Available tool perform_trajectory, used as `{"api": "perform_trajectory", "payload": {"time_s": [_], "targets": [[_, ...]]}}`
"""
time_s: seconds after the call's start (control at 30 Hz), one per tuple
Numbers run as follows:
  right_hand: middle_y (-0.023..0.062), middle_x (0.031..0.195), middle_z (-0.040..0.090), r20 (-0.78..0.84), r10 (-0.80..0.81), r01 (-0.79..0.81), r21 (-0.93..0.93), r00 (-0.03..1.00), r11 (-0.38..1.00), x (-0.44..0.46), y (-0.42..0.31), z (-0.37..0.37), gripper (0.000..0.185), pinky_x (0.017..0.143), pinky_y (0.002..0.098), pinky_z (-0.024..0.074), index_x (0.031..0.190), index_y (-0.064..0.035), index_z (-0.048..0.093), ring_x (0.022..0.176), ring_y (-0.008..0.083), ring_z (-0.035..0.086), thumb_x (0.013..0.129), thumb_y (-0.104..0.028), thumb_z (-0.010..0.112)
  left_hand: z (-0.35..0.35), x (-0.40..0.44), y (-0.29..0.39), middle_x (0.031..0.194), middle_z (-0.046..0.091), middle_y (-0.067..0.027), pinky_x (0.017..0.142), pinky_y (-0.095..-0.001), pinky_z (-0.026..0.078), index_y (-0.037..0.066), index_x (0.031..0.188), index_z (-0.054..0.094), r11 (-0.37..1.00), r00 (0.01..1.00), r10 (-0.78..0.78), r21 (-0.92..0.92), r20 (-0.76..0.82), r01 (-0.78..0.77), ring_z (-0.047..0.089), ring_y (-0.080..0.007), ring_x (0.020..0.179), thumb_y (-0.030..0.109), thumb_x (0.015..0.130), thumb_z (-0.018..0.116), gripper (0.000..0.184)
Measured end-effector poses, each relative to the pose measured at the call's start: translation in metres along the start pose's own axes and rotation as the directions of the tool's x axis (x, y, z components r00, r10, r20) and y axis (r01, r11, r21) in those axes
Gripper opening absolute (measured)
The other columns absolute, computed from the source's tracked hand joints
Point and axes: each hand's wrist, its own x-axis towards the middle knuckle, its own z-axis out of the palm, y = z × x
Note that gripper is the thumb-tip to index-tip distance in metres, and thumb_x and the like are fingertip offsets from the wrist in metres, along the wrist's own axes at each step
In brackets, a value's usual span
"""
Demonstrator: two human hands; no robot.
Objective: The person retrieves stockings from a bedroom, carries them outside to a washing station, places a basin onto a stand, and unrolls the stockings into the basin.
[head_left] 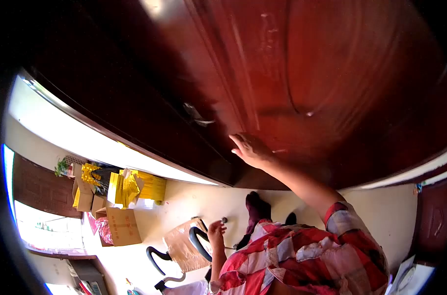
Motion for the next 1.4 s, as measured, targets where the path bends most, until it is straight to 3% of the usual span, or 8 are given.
{"api": "perform_trajectory", "payload": {"time_s": [0.17, 0.43, 0.63, 0.7, 0.87, 1.0, 1.23, 1.4], "targets": [[0.0209, 0.120, 0.045, 0.350, 0.032, 0.072, -0.281, 0.936, 0.957, 0.086, 0.000, 0.035, 0.054, 0.088, 0.0422, 0.0409, 0.119, 0.0062, 0.042, 0.105, 0.0327, 0.048, 0.084, -0.032, 0.057, 0.033, 0.025, -0.034, 0.082, 0.062, -0.0072, 0.055, -0.0211, 0.044, 0.004, 0.099, 0.057, 0.974, 0.988, -0.154, -0.165, 0.026, 0.157, 0.060, -0.0142, 0.067, 0.003, 0.086, 0.049, 0.015], [0.0133, 0.062, 0.056, -0.090, -0.133, 0.118, -0.157, 0.987, 0.981, 0.162, 0.037, 0.131, 0.039, 0.039, 0.0391, 0.0422, 0.098, -0.0030, 0.053, 0.043, 0.0270, 0.052, 0.084, -0.039, 0.056, 0.061, 0.183, 0.097, 0.088, 0.062, -0.0062, 0.063, -0.0228, 0.045, 0.007, 0.103, 0.057, 0.991, 0.973, 0.114, -0.090, 0.202, -0.098, 0.061, -0.0139, 0.073, 0.001, 0.085, 0.047, 0.021], [0.0101, 0.062, 0.055, -0.296, -0.256, 0.183, -0.251, 0.921, 0.950, 0.183, 0.073, 0.149, 0.033, 0.039, 0.0397, 0.0389, 0.094, -0.0096, 0.052, 0.044, 0.0254, 0.051, 0.086, -0.042, 0.053, 0.060, 0.229, 0.121, 0.090, 0.062, -0.0061, 0.066, -0.0248, 0.046, 0.005, 0.104, 0.057, 0.987, 0.953, 0.156, -0.005, 0.260, -0.160, 0.061, -0.0139, 0.077, -0.001, 0.082, 0.043, 0.026], [0.0182, 0.091, 0.061, 0.129, 0.172, -0.150, -0.160, 0.977, 0.976, 0.196, 0.071, 0.128, 0.037, 0.060, 0.0437, 0.0488, 0.114, -0.0082, 0.049, 0.071, 0.0373, 0.060, 0.086, -0.032, 0.055, 0.056, 0.235, 0.129, 0.090, 0.063, -0.0066, 0.066, -0.0248, 0.046, 0.005, 0.105, 0.056, 0.988, 0.959, 0.130, 0.044, 0.253, -0.146, 0.061, -0.0136, 0.078, -0.002, 0.082, 0.043, 0.028], [0.0103, 0.056, 0.056, -0.117, 0.090, -0.116, -0.240, 0.989, 0.964, 0.225, 0.104, 0.126, 0.037, 0.043, 0.0400, 0.0423, 0.087, -0.0097, 0.057, 0.045, 0.0264, 0.053, 0.089, -0.045, 0.046, 0.053, 0.223, 0.123, 0.090, 0.062, -0.0055, 0.066, -0.0244, 0.045, 0.005, 0.105, 0.056, 0.984, 0.974, 0.125, -0.146, 0.189, -0.097, 0.061, -0.0130, 0.079, 0.001, 0.085, 0.045, 0.023], [0.0123, 0.072, 0.062, 0.070, 0.242, -0.207, -0.325, 0.968, 0.923, 0.259, 0.126, 0.097, 0.035, 0.052, 0.0417, 0.0480, 0.095, -0.0082, 0.058, 0.058, 0.0282, 0.060, 0.088, -0.041, 0.049, 0.075, 0.223, 0.116, 0.091, 0.062, -0.0055, 0.066, -0.0248, 0.046, 0.006, 0.104, 0.056, 0.992, 0.995, 0.016, -0.125, 0.096, -0.004, 0.061, -0.0135, 0.078, 0.007, 0.088, 0.049, 0.018], [0.0151, 0.065, 0.060, -0.215, -0.244, 0.135, -0.424, 0.945, 0.896, 0.304, 0.168, 0.071, 0.030, 0.047, 0.0432, 0.0462, 0.092, -0.0053, 0.052, 0.054, 0.0320, 0.059, 0.086, -0.035, 0.053, 0.129, 0.236, 0.169, 0.095, 0.062, -0.0087, 0.068, -0.0238, 0.046, 0.002, 0.106, 0.056, 0.999, 0.997, 0.048, 0.012, 0.059, -0.048, 0.061, -0.0139, 0.080, 0.010, 0.088, 0.050, 0.020], [0.0262, 0.102, 0.056, 0.148, 0.330, -0.308, -0.149, 0.932, 0.939, 0.336, 0.213, 0.055, 0.043, 0.075, 0.0410, 0.0461, 0.113, 0.0035, 0.046, 0.091, 0.0385, 0.057, 0.084, -0.026, 0.058, 0.197, 0.280, 0.223, 0.093, 0.061, -0.0074, 0.069, -0.0218, 0.045, 0.001, 0.106, 0.055, 0.997, 0.994, 0.062, -0.042, 0.087, -0.059, 0.058, -0.0112, 0.077, 0.008, 0.088, 0.048, 0.021]]}}
